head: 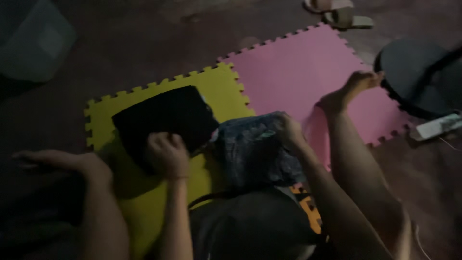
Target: The person puts several items of clothing into a backpack and a brown handbag while sitting on the floor.
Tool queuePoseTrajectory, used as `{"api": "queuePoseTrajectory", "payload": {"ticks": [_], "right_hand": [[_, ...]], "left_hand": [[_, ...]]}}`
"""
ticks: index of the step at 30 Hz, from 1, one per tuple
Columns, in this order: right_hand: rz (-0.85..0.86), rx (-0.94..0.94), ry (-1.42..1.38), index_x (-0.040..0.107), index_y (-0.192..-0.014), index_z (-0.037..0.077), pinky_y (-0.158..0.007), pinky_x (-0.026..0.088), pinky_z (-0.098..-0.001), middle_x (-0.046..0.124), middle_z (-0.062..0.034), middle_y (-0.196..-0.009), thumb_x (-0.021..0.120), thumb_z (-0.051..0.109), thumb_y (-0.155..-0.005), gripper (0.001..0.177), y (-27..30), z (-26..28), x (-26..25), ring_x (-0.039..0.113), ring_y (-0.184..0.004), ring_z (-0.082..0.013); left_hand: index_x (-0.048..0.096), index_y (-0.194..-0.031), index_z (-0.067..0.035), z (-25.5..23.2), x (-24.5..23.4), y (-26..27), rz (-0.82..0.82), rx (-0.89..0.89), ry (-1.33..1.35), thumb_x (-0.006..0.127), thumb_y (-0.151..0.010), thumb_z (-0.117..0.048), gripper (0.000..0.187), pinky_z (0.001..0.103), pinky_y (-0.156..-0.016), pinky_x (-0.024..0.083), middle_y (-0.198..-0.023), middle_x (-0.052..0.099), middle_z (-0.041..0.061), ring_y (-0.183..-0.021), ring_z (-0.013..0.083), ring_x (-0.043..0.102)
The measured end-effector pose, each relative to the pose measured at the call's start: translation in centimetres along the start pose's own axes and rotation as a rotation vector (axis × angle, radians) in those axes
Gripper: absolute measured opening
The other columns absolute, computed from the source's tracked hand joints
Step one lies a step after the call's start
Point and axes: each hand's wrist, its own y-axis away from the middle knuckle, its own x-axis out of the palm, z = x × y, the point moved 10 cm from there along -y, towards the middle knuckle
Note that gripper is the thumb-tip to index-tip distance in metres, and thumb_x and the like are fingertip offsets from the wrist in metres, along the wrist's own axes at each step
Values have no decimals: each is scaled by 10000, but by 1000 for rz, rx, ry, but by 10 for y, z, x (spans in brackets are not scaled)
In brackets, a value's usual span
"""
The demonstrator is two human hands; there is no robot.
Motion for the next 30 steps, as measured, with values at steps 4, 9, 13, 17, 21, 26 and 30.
{"api": "queuePoseTrajectory", "payload": {"ticks": [4,9,13,17,21,26,30], "right_hand": [[67,347,-137,633,-1183,20,-857,533,-403,676,-169,-1087,654,247,-877,381,52,-75,-17,672,-991,-288],[1,408,-104,554,-1131,-72,-867,502,-424,596,-236,-1097,768,321,-775,572,107,-59,-7,607,-1015,-352],[-93,365,-171,592,-1158,-27,-909,503,-412,638,-207,-1116,741,276,-776,510,114,-39,-15,625,-1053,-346],[-158,243,102,640,-1124,21,-904,447,-461,583,-234,-1145,799,224,-701,495,117,10,-38,546,-1081,-381],[-4,404,-335,612,-1240,63,-888,517,-440,679,-257,-1133,690,210,-750,518,115,20,-27,660,-1006,-373],[-16,340,-480,452,-1312,70,-861,475,-383,584,-210,-1196,724,136,-697,675,106,18,-16,600,-1058,-320],[-69,252,-340,510,-1318,60,-842,488,-369,615,-218,-1149,669,32,-688,651,90,14,-21,618,-1032,-323]], "left_hand": [[592,-1203,-81,-70,106,68,649,-17,-59,547,-943,-327,360,476,-939,493,-1246,574,167,-1149,333,567],[401,-1323,-42,-85,161,129,831,-130,-372,775,-742,-460,808,470,-899,482,-1336,437,200,-1163,337,519],[263,-1407,32,-60,169,164,742,-357,-83,817,-723,-395,978,420,-833,542,-1302,445,280,-1072,364,596],[509,-1221,66,-25,194,159,747,-275,-4,777,-769,-428,721,426,-890,523,-1149,628,259,-1039,372,642],[574,-1133,56,-20,206,161,642,-263,155,726,-790,-365,563,450,-843,533,-1067,646,270,-966,408,651],[517,-1200,58,-25,191,154,544,-254,113,733,-819,-406,638,459,-938,461,-1194,557,303,-1108,429,548],[391,-1356,16,-37,150,135,248,-278,427,644,-873,-359,662,454,-985,406,-1337,469,245,-1213,386,475]]}}
